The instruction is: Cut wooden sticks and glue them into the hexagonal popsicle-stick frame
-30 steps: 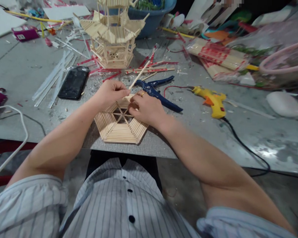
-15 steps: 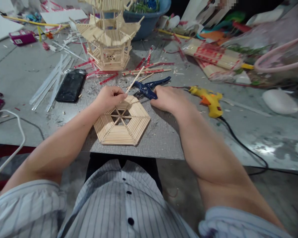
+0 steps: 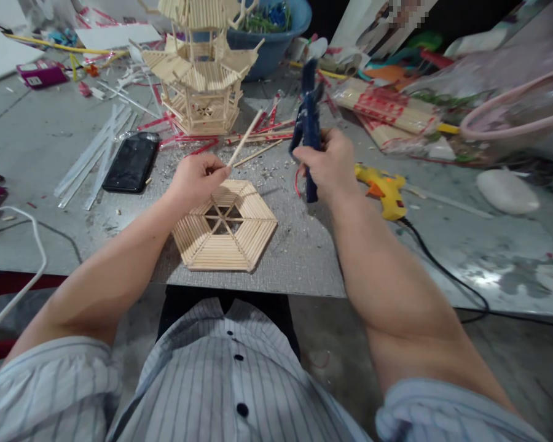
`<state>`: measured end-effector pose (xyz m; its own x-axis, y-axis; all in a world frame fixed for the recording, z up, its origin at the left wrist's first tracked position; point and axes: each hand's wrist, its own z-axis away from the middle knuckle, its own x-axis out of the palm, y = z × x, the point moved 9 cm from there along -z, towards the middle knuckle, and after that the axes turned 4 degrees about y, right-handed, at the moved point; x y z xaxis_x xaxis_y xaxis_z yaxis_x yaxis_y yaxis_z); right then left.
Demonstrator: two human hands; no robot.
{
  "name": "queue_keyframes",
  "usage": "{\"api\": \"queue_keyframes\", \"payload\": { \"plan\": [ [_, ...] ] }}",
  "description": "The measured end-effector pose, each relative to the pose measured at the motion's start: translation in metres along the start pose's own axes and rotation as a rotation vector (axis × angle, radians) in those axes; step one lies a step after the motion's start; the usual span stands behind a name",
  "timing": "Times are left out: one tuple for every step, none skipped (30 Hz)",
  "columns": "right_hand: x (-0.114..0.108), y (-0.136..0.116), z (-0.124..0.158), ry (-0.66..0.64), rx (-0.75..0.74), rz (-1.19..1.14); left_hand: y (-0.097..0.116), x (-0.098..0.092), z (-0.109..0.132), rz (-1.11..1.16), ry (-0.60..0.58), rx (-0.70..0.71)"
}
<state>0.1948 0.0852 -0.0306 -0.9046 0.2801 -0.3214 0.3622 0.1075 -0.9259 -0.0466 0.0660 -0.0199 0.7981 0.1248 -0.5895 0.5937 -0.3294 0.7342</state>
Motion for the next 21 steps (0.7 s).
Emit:
{"api": "queue_keyframes", "payload": {
  "plan": [
    [-0.003, 0.000, 0.001, 0.049, 0.017, -0.088, -0.003, -0.006, -0.002, -0.022, 0.064, -0.011],
    [-0.006, 0.001, 0.003, 0.101, 0.036, -0.156, -0.006, -0.012, -0.003, -0.041, 0.120, -0.026],
    [-0.008, 0.001, 0.005, 0.140, 0.050, -0.207, -0.009, -0.015, -0.004, -0.049, 0.156, -0.041],
    [-0.005, 0.002, 0.006, 0.116, 0.065, -0.250, -0.012, -0.016, -0.005, -0.045, 0.173, -0.050],
    [-0.002, 0.001, 0.008, 0.090, 0.071, -0.276, -0.013, -0.016, -0.007, -0.025, 0.173, -0.044],
    [0.000, -0.001, 0.009, 0.054, 0.073, -0.294, -0.012, -0.015, -0.008, 0.008, 0.167, -0.021],
    [0.004, -0.004, 0.010, 0.005, 0.074, -0.308, -0.009, -0.015, -0.008, 0.047, 0.159, 0.015],
    [0.007, -0.007, 0.012, -0.052, 0.078, -0.321, -0.006, -0.015, -0.008, 0.090, 0.151, 0.055],
    [0.011, -0.010, 0.015, -0.109, 0.087, -0.333, -0.002, -0.014, -0.008, 0.133, 0.142, 0.092],
    [0.015, -0.013, 0.019, -0.160, 0.101, -0.343, 0.001, -0.014, -0.008, 0.174, 0.127, 0.116],
    [0.018, -0.017, 0.023, -0.206, 0.113, -0.351, 0.002, -0.012, -0.007, 0.214, 0.105, 0.120],
    [0.021, -0.021, 0.027, -0.240, 0.119, -0.356, 0.002, -0.009, -0.006, 0.256, 0.070, 0.104],
    [0.023, -0.024, 0.030, -0.261, 0.120, -0.361, 0.002, -0.005, -0.005, 0.304, 0.024, 0.075],
    [0.025, -0.028, 0.033, -0.269, 0.116, -0.374, 0.002, 0.000, -0.003, 0.356, -0.028, 0.042],
    [0.027, -0.030, 0.036, -0.270, 0.110, -0.392, 0.003, 0.006, -0.001, 0.408, -0.077, 0.008],
    [0.028, -0.032, 0.037, -0.260, 0.101, -0.414, 0.005, 0.011, 0.002, 0.458, -0.117, -0.023],
    [0.028, -0.034, 0.038, -0.242, 0.090, -0.435, 0.007, 0.014, 0.005, 0.503, -0.140, -0.043],
    [0.028, -0.034, 0.038, -0.220, 0.079, -0.452, 0.011, 0.015, 0.007, 0.539, -0.149, -0.058],
    [0.028, -0.034, 0.038, -0.200, 0.072, -0.464, 0.014, 0.016, 0.009, 0.572, -0.145, -0.067],
    [0.028, -0.033, 0.038, -0.185, 0.065, -0.456, 0.018, 0.017, 0.011, 0.597, -0.149, -0.069],
    [0.029, -0.033, 0.038, -0.192, 0.060, -0.422, 0.020, 0.017, 0.013, 0.603, -0.145, -0.068]
  ]
}}
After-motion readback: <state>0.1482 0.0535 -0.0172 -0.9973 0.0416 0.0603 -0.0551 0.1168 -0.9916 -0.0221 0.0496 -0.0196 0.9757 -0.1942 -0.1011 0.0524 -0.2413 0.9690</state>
